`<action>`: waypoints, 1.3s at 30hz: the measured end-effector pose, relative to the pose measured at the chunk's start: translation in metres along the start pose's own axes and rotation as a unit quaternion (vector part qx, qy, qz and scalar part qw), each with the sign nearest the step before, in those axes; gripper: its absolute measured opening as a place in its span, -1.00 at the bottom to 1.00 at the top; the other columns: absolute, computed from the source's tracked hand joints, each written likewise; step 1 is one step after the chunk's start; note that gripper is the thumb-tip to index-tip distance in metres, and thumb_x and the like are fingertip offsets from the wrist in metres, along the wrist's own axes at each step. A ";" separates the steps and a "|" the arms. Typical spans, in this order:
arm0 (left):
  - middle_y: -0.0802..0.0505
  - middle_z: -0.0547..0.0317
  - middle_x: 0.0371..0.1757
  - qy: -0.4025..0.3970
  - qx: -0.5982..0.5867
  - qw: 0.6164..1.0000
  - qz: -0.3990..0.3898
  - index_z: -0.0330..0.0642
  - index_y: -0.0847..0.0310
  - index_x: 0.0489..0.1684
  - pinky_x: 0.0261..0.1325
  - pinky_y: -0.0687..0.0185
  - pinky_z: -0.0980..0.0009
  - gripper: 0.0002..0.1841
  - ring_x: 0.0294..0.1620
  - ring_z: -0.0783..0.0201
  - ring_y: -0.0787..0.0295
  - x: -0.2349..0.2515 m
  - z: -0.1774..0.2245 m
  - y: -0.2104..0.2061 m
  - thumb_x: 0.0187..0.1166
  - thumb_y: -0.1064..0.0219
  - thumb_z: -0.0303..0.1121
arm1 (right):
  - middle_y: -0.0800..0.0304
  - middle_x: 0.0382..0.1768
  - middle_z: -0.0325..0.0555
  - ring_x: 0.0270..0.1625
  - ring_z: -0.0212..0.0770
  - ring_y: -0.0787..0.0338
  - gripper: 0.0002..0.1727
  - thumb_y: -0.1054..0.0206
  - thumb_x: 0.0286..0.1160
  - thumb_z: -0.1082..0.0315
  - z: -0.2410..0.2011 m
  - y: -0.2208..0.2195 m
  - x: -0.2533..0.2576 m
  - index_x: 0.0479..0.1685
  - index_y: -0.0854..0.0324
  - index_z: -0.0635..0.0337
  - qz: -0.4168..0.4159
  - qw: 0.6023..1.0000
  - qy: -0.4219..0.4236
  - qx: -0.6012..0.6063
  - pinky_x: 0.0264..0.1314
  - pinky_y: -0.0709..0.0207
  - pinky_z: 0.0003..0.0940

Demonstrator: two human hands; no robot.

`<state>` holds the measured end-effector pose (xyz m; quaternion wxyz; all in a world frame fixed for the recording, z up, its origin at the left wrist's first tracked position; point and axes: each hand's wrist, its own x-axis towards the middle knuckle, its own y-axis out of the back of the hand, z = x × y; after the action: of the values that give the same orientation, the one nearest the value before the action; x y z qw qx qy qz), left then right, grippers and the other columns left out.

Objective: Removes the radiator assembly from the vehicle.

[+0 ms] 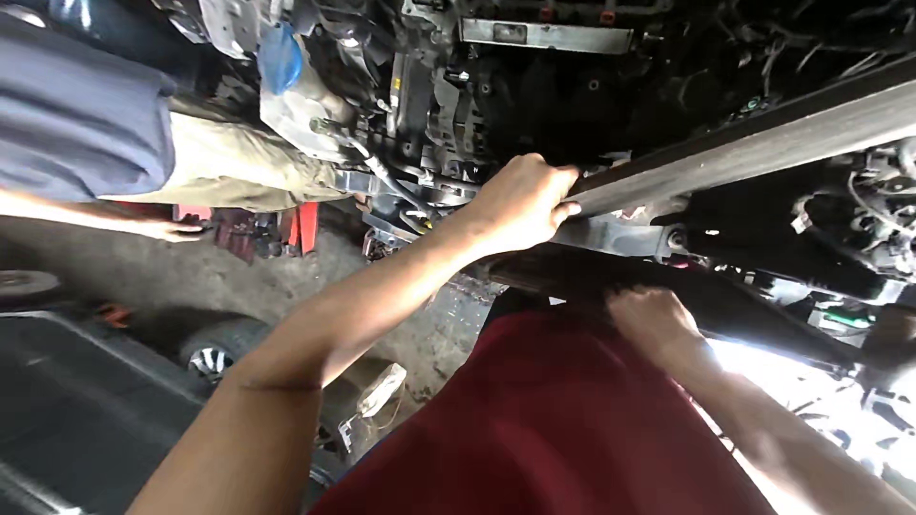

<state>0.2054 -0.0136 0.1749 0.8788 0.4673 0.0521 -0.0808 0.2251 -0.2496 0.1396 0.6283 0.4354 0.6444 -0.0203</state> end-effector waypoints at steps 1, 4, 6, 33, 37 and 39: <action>-0.79 0.03 -0.50 0.000 -0.005 1.000 0.006 -0.30 -0.72 -0.26 -0.26 -0.68 0.13 -0.79 -0.43 0.14 -0.79 -0.001 0.000 0.003 0.60 -0.40 -0.29 | -0.78 0.07 0.38 0.17 0.40 -0.79 -0.71 -0.09 0.69 0.53 0.002 -0.002 0.000 0.23 -0.62 0.41 0.009 1.000 0.004 0.000 0.13 -0.62 0.27; -0.81 0.07 -0.48 -0.001 -0.017 1.000 0.023 -0.28 -0.74 -0.24 -0.25 -0.70 0.20 -0.80 -0.42 0.22 -0.80 -0.006 0.000 0.012 0.58 -0.41 -0.28 | -0.82 0.00 0.35 0.09 0.37 -0.82 -0.72 -0.14 0.63 0.56 0.009 -0.018 -0.002 0.17 -0.66 0.40 0.076 0.997 0.021 -0.009 0.05 -0.66 0.24; -0.81 0.09 -0.48 -0.003 -0.018 0.999 0.030 -0.28 -0.74 -0.22 -0.25 -0.68 0.22 -0.80 -0.42 0.25 -0.79 -0.011 0.000 0.019 0.57 -0.41 -0.28 | -0.84 -0.06 0.33 0.02 0.35 -0.86 -0.76 -0.21 0.57 0.57 0.012 -0.029 -0.005 0.10 -0.71 0.40 0.132 0.991 0.029 -0.011 -0.02 -0.69 0.22; -0.81 0.15 -0.49 -0.036 -0.037 0.996 0.067 -0.24 -0.75 -0.21 -0.31 -0.64 0.35 -0.80 -0.45 0.35 -0.76 -0.024 -0.007 0.034 0.54 -0.43 -0.26 | -0.81 0.10 0.35 0.14 0.34 -0.83 -0.62 -0.20 0.52 0.66 -0.006 -0.029 -0.010 0.32 -0.61 0.46 0.107 0.993 0.012 -0.051 0.10 -0.68 0.16; -0.86 0.13 -0.38 -0.021 -0.037 0.998 0.051 -0.24 -0.76 -0.17 -0.18 -0.70 0.30 -0.79 -0.32 0.33 -0.82 -0.014 -0.010 0.036 0.55 -0.44 -0.26 | -0.82 0.02 0.33 0.11 0.35 -0.82 -0.71 -0.19 0.57 0.61 -0.010 0.004 -0.012 0.18 -0.67 0.40 0.044 0.998 0.015 -0.044 0.06 -0.66 0.22; -0.87 0.13 -0.37 -0.018 -0.035 0.998 0.051 -0.24 -0.76 -0.16 -0.16 -0.69 0.31 -0.78 -0.31 0.35 -0.82 -0.012 -0.009 0.038 0.54 -0.44 -0.25 | -0.81 -0.01 0.34 0.10 0.37 -0.82 -0.73 -0.16 0.61 0.58 -0.010 0.014 -0.014 0.16 -0.66 0.39 0.022 0.999 0.019 -0.035 0.04 -0.65 0.24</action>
<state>0.2005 0.0158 0.2026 0.8982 0.4372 0.0153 -0.0425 0.2230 -0.2422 0.1608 0.6313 0.4270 0.6469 0.0242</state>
